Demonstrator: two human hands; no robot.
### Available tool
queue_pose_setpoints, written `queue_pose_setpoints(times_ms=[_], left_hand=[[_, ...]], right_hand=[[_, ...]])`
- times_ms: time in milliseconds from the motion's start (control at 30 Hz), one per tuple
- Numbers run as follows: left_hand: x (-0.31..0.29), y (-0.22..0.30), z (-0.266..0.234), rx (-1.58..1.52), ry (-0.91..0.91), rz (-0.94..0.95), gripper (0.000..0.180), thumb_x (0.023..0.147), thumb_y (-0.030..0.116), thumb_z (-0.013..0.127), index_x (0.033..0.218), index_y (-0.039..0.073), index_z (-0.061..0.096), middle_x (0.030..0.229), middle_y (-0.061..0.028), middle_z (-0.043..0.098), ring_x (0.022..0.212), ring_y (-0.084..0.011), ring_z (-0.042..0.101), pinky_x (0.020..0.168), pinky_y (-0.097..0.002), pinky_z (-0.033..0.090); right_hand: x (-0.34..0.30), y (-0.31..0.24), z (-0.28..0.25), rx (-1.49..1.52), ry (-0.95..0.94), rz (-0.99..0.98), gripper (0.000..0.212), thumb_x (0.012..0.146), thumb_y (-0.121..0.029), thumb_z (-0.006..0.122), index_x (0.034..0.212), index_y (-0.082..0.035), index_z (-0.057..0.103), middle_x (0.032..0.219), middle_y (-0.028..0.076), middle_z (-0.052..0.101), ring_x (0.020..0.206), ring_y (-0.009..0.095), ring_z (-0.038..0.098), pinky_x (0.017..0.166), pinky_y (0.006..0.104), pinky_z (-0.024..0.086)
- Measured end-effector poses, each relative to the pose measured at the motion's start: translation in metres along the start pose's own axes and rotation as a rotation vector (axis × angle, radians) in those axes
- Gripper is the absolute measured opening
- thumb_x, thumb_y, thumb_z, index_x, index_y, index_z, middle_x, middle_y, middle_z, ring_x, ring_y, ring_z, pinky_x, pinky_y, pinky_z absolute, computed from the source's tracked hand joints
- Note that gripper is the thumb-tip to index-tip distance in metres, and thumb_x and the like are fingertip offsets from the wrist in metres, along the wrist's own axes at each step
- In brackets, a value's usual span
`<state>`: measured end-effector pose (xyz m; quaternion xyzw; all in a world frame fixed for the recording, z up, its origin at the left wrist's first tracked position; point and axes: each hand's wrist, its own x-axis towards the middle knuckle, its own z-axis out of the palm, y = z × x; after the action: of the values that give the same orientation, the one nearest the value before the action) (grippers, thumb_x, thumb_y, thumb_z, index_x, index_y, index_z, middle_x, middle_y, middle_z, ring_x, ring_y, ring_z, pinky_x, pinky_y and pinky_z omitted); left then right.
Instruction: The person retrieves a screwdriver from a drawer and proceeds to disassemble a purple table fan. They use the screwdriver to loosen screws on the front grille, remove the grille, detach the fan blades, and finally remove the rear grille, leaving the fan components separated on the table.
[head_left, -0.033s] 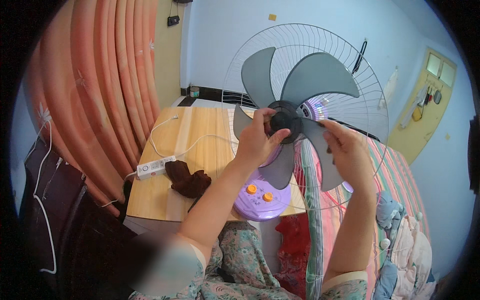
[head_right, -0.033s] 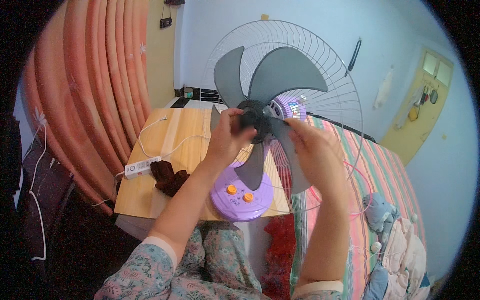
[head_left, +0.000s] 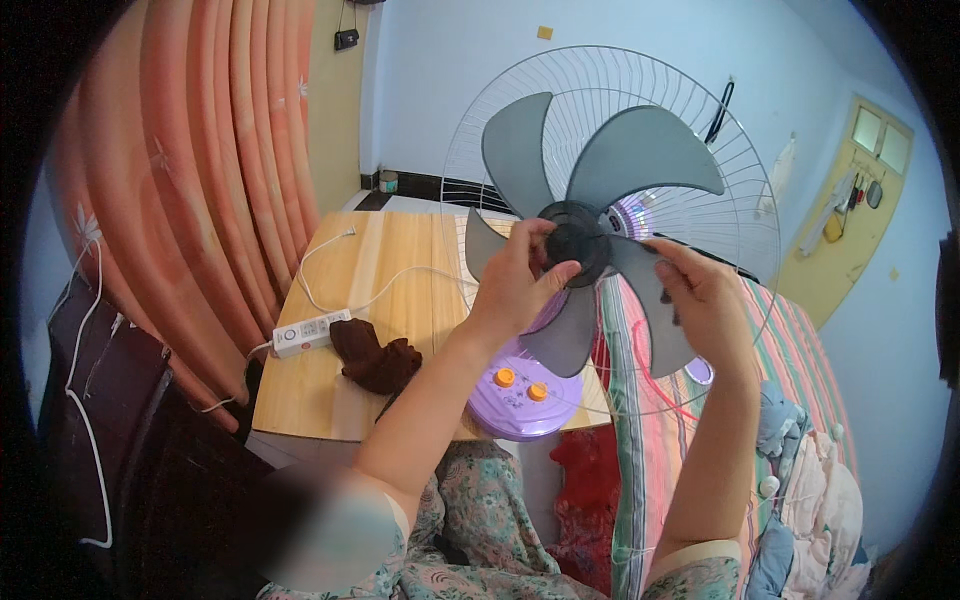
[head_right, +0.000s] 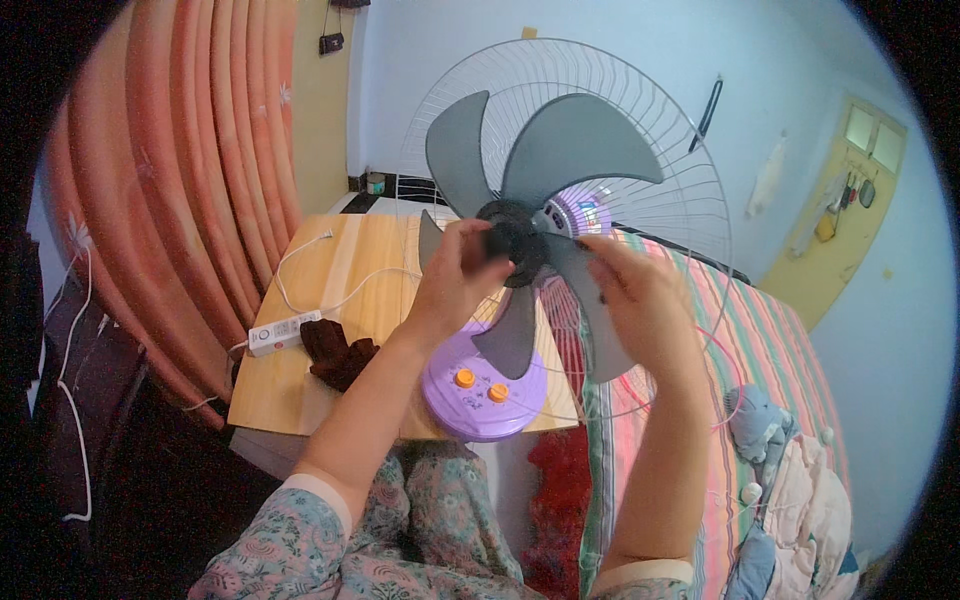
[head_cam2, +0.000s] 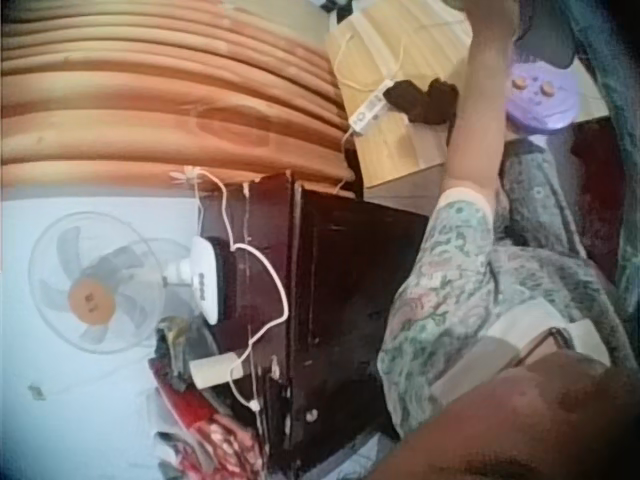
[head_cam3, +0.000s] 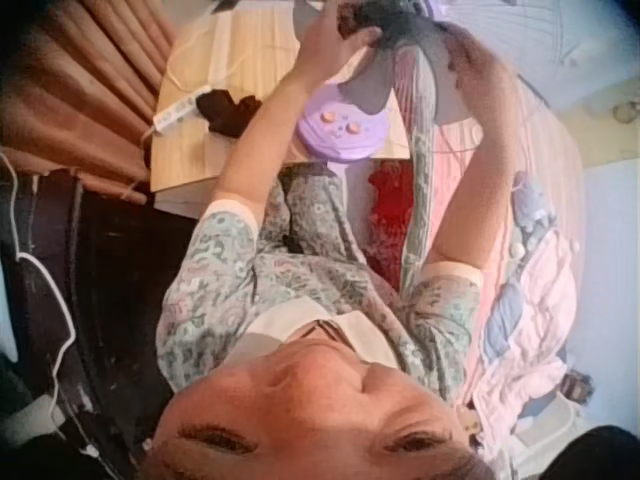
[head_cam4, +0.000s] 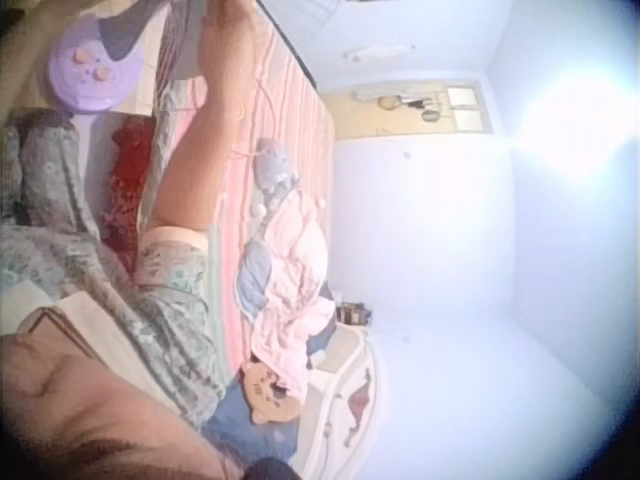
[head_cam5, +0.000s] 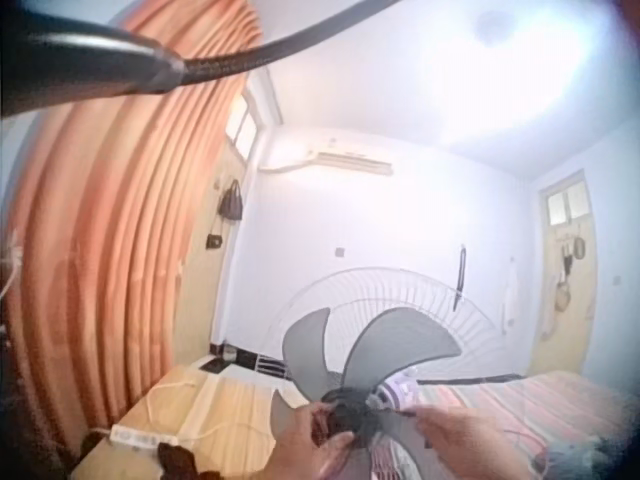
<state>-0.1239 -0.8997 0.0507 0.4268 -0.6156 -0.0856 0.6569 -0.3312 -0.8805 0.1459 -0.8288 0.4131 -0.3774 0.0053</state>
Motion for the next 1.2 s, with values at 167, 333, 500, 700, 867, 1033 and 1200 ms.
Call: queue_pose_setpoints(times_ms=[167, 333, 500, 700, 867, 1033, 1200], left_hand=[[-0.007, -0.008, 0.013, -0.317, -0.042, -0.028, 0.038, 0.085, 0.014, 0.066, 0.117, 0.003, 0.049, 0.082, -0.0052, 0.057, 0.069, -0.0134, 0.055, 0.065, -0.0275, 0.046], [-0.004, 0.012, 0.016, -0.093, -0.008, -0.100, 0.030, 0.086, 0.012, 0.064, 0.113, 0.005, 0.053, 0.089, -0.0092, 0.062, 0.081, -0.0169, 0.060, 0.074, -0.0288, 0.048], [0.008, 0.006, 0.003, 0.118, 0.169, 0.108, 0.034, 0.083, 0.011, 0.066, 0.114, 0.004, 0.053, 0.104, -0.0124, 0.058, 0.097, -0.0256, 0.056, 0.085, -0.0352, 0.044], [0.037, -0.020, -0.051, 0.535, 0.453, 0.346, 0.073, 0.080, 0.020, 0.072, 0.136, -0.001, 0.030, 0.132, -0.0218, 0.036, 0.122, -0.0349, 0.036, 0.104, -0.0449, 0.029], [0.051, -0.030, -0.067, 0.356, 0.306, 0.180, 0.075, 0.083, 0.025, 0.070, 0.140, 0.002, 0.027, 0.137, -0.0194, 0.030, 0.116, -0.0296, 0.044, 0.098, -0.0419, 0.038], [0.046, -0.009, -0.084, 0.198, 0.112, -0.134, 0.056, 0.085, 0.019, 0.068, 0.132, 0.002, 0.043, 0.095, -0.0040, 0.054, 0.077, -0.0100, 0.052, 0.070, -0.0249, 0.045], [0.028, 0.004, -0.080, 0.239, 0.114, -0.051, 0.015, 0.087, 0.011, 0.060, 0.099, 0.001, 0.062, 0.072, -0.0017, 0.057, 0.060, -0.0080, 0.049, 0.056, -0.0241, 0.041]], right_hand=[[0.006, 0.030, -0.013, 0.129, -0.089, 0.023, 0.027, 0.091, -0.012, 0.056, 0.117, -0.013, 0.064, 0.071, 0.003, 0.057, 0.063, 0.009, 0.052, 0.061, 0.0251, 0.045], [0.008, 0.042, -0.015, 0.115, -0.098, -0.044, 0.025, 0.092, -0.005, 0.053, 0.115, -0.004, 0.063, 0.076, 0.004, 0.060, 0.067, 0.011, 0.054, 0.060, 0.0256, 0.046], [0.010, 0.047, -0.017, 0.127, -0.124, -0.017, 0.030, 0.089, -0.008, 0.058, 0.118, -0.011, 0.063, 0.083, 0.008, 0.065, 0.067, 0.013, 0.056, 0.067, 0.0270, 0.048], [0.020, 0.083, -0.013, 0.043, -0.055, -0.124, 0.029, 0.087, -0.003, 0.057, 0.116, -0.006, 0.063, 0.094, 0.013, 0.068, 0.081, 0.021, 0.065, 0.073, 0.0298, 0.051], [0.036, 0.099, -0.007, -0.198, 0.138, -0.378, 0.021, 0.083, -0.008, 0.061, 0.104, -0.009, 0.067, 0.087, 0.006, 0.067, 0.084, 0.026, 0.060, 0.078, 0.0350, 0.045], [0.046, 0.140, 0.016, -0.295, 0.378, -0.306, 0.017, 0.081, -0.012, 0.064, 0.097, -0.013, 0.068, 0.088, 0.001, 0.067, 0.088, 0.025, 0.058, 0.078, 0.0369, 0.044], [0.062, 0.147, 0.040, -0.299, 0.577, -0.292, 0.016, 0.078, -0.011, 0.065, 0.093, -0.015, 0.070, 0.096, 0.001, 0.066, 0.099, 0.025, 0.056, 0.083, 0.0387, 0.043]])
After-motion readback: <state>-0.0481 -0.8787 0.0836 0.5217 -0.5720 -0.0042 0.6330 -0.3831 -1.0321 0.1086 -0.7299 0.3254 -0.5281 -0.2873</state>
